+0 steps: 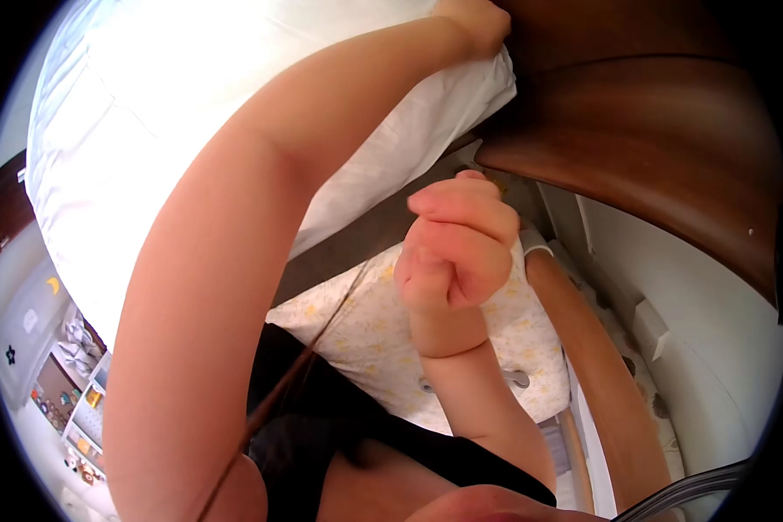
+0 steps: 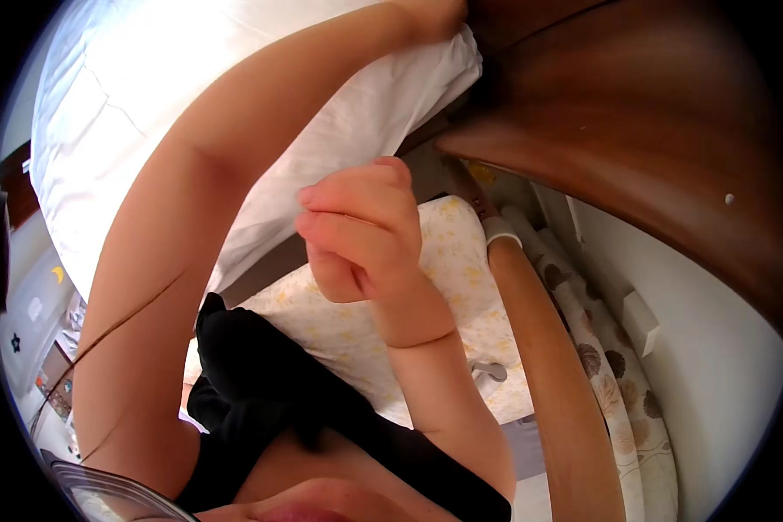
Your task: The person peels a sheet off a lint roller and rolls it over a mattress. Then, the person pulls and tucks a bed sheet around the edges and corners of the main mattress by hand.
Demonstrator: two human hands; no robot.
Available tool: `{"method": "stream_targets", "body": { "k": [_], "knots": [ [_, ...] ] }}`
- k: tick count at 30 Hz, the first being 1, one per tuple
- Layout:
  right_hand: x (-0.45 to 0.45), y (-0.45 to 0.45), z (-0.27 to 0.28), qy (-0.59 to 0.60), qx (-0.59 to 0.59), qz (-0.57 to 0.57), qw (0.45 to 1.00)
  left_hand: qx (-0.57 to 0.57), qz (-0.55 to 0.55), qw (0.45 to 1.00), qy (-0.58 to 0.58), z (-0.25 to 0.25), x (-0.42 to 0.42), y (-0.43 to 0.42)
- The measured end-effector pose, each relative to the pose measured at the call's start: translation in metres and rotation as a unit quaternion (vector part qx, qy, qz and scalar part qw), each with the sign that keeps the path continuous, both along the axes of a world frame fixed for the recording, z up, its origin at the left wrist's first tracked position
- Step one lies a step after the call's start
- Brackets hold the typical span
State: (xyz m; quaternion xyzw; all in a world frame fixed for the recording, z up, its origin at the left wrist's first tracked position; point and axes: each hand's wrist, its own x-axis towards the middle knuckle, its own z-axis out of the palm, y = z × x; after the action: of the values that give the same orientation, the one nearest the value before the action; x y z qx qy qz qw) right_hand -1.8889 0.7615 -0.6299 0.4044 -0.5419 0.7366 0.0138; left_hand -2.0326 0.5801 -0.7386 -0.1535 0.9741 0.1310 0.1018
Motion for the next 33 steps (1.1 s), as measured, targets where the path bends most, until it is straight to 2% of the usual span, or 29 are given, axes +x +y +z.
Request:
{"method": "stream_targets", "body": {
  "k": [3,6,9,10,11,13,14,16,17,19,21,23,25,28,31,33],
  "knots": [
    [0.002,-0.007,0.001,0.023,0.036,0.047,0.998,-0.095,0.016,0.994,-0.047,-0.001,-0.004,0.001],
    [0.004,-0.009,-0.003,0.082,0.025,0.036,0.996,-0.110,0.046,0.989,-0.084,0.004,-0.009,0.013],
    [0.005,-0.005,-0.004,0.075,0.002,0.008,0.997,-0.022,-0.054,0.991,-0.124,0.032,0.018,0.042],
    [0.000,-0.003,-0.006,0.074,-0.008,-0.004,0.997,0.070,-0.058,0.996,0.025,0.026,0.035,0.045],
    [-0.005,-0.002,-0.010,0.073,-0.021,-0.018,0.997,0.156,-0.062,0.970,0.174,0.021,0.056,0.042],
    [-0.005,-0.004,-0.023,-0.005,-0.030,-0.030,0.999,0.172,-0.034,0.929,0.326,0.057,0.118,0.034],
    [-0.007,-0.012,-0.029,-0.044,-0.016,-0.040,0.998,0.111,-0.019,0.936,0.333,0.072,0.153,0.024],
    [-0.006,-0.022,-0.029,-0.094,0.050,-0.049,0.993,-0.051,0.085,0.951,0.292,0.085,0.235,0.011],
    [-0.004,-0.025,-0.026,-0.103,0.102,-0.050,0.988,-0.083,0.148,0.963,0.207,0.086,0.281,0.004],
    [-0.002,-0.029,-0.024,-0.083,0.171,-0.053,0.980,-0.053,0.328,0.940,0.078,0.092,0.368,-0.001],
    [-0.003,-0.030,-0.036,-0.023,0.205,-0.062,0.977,0.054,0.444,0.893,-0.050,0.073,0.453,-0.010],
    [0.000,-0.037,-0.051,0.009,0.186,-0.100,0.977,0.053,0.394,0.901,-0.171,0.068,0.472,-0.002],
    [-0.001,-0.046,-0.065,0.058,0.187,-0.142,0.970,0.068,0.398,0.887,-0.225,0.064,0.461,-0.005],
    [0.001,-0.044,-0.081,0.037,0.217,-0.158,0.963,0.064,0.380,0.883,-0.269,0.055,0.460,-0.013],
    [-0.005,-0.034,-0.111,-0.206,0.191,-0.197,0.939,0.089,0.413,0.864,-0.274,0.060,0.453,-0.014],
    [0.006,-0.040,-0.108,-0.312,0.133,-0.249,0.907,0.116,0.441,0.845,-0.279,0.071,0.447,-0.015]
  ]
}}
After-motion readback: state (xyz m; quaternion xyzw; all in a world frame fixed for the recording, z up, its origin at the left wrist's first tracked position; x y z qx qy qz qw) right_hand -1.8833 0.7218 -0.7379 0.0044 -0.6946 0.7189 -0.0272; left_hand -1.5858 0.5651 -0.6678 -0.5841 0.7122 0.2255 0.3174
